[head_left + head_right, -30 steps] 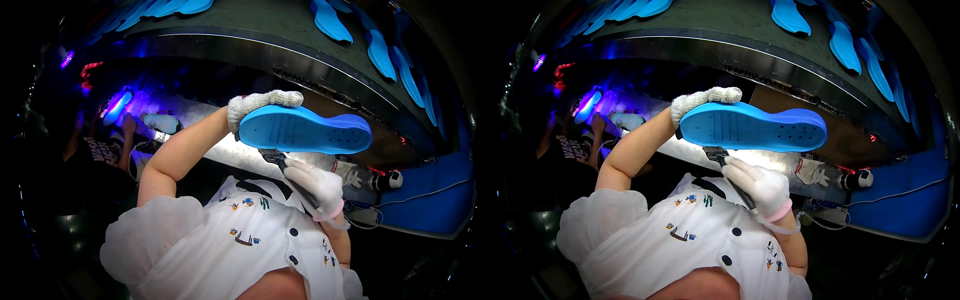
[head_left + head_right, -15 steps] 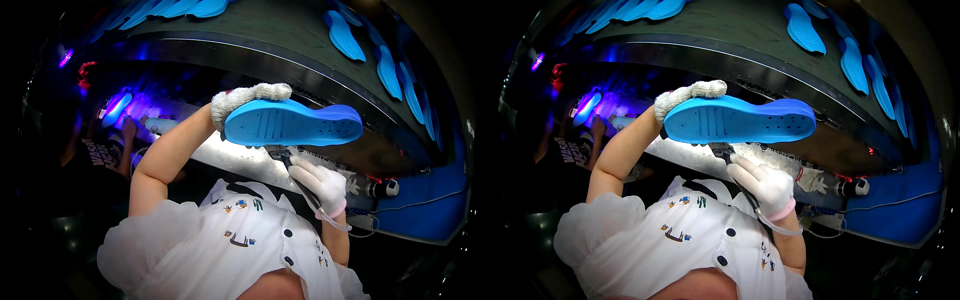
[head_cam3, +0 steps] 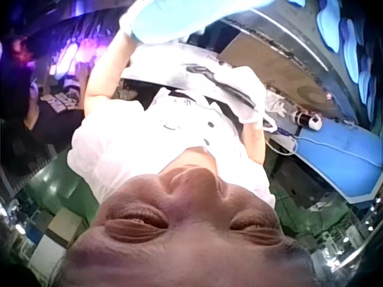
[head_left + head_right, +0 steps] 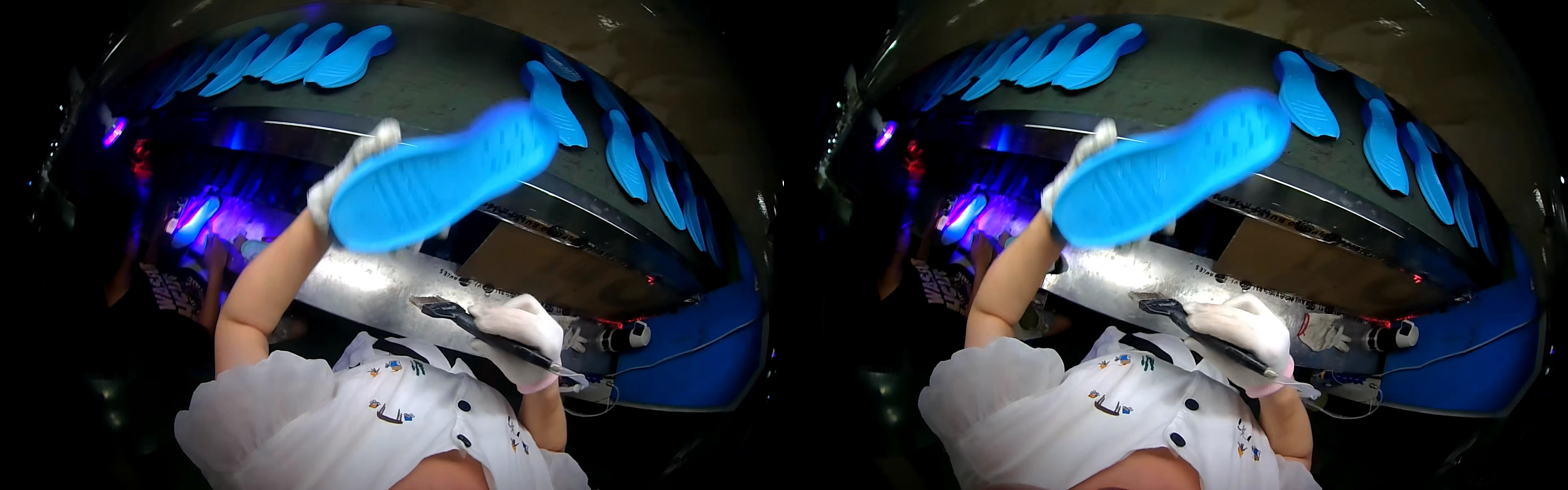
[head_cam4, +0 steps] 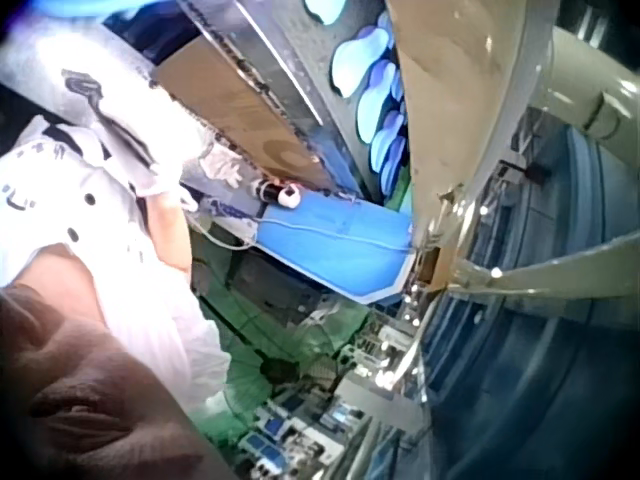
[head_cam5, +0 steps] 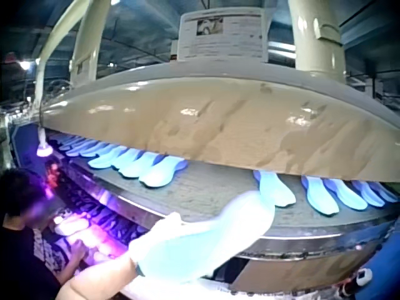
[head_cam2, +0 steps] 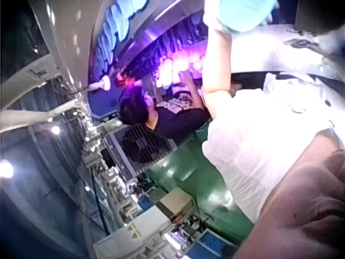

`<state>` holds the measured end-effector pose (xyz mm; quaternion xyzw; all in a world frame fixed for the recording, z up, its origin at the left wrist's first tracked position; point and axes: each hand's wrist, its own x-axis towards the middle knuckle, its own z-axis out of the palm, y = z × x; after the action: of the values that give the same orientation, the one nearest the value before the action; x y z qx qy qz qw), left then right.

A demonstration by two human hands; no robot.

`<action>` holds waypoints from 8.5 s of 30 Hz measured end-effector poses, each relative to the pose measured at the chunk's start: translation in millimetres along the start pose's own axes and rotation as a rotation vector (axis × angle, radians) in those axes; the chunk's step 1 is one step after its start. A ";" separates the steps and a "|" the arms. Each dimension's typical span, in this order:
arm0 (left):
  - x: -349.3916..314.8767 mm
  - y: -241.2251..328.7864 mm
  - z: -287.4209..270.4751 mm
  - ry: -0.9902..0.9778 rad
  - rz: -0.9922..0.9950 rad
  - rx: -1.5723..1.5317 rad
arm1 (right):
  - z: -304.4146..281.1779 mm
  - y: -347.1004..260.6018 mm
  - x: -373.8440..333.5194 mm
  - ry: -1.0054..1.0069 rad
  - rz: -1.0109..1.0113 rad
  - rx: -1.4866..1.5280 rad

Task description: The person applies adhesive to blue shoe soles using a brush, retrieves soles from a conveyor belt, and sets them back onto the belt.

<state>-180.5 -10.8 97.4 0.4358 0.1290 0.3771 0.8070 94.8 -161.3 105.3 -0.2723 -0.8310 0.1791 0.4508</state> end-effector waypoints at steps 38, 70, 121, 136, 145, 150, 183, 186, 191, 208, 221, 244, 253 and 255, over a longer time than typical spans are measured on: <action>-20.0 -35.0 -1.4 -0.027 0.261 -0.624 | -6.2 75.2 -64.4 1.008 0.829 1.050; -21.9 -134.0 98.5 0.146 0.045 -0.639 | 19.6 10.0 22.9 0.539 0.008 -0.352; -12.7 -24.9 40.8 0.216 -0.183 0.354 | 16.4 -19.9 5.2 -0.275 -0.047 -0.324; -20.7 -24.3 45.5 0.363 -0.082 0.217 | -8.8 -8.1 -5.1 -0.094 -0.066 -0.353; -24.1 -23.6 10.2 0.241 0.084 0.259 | -17.7 -1.7 4.2 -0.166 -0.100 -0.306; -2.2 -11.8 9.2 0.223 -0.132 0.014 | -17.9 2.9 -0.8 0.124 0.125 -0.188; -76.7 9.4 -22.9 1.106 0.665 1.690 | -19.2 57.4 -58.4 1.066 0.814 0.508; -95.5 -8.1 24.8 0.982 0.930 0.669 | -21.9 63.4 -58.5 1.080 0.811 0.672; -62.8 0.6 26.8 -0.038 0.215 -0.589 | -19.0 69.2 -56.3 1.021 0.737 0.931; -14.2 -112.1 70.3 0.263 0.218 -0.775 | 41.3 28.8 59.8 0.563 0.121 -0.250; -21.4 -153.6 69.0 0.037 0.121 -0.713 | 36.5 20.0 16.2 0.212 -0.056 -0.168; -7.0 -119.2 61.7 -0.018 0.159 -0.654 | 36.0 -7.5 -16.0 0.432 0.550 0.023; -10.0 -93.3 22.1 -0.098 -0.185 -0.534 | 40.5 -3.9 -2.8 0.233 0.462 0.224; -12.9 -90.1 10.3 -0.064 -0.291 -0.540 | 35.8 -0.9 -0.6 0.080 0.129 0.040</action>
<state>-139.1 -56.7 29.8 0.1942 0.0597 0.2645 0.9427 64.5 -164.2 86.5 -0.3230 -0.7893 0.2132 0.4766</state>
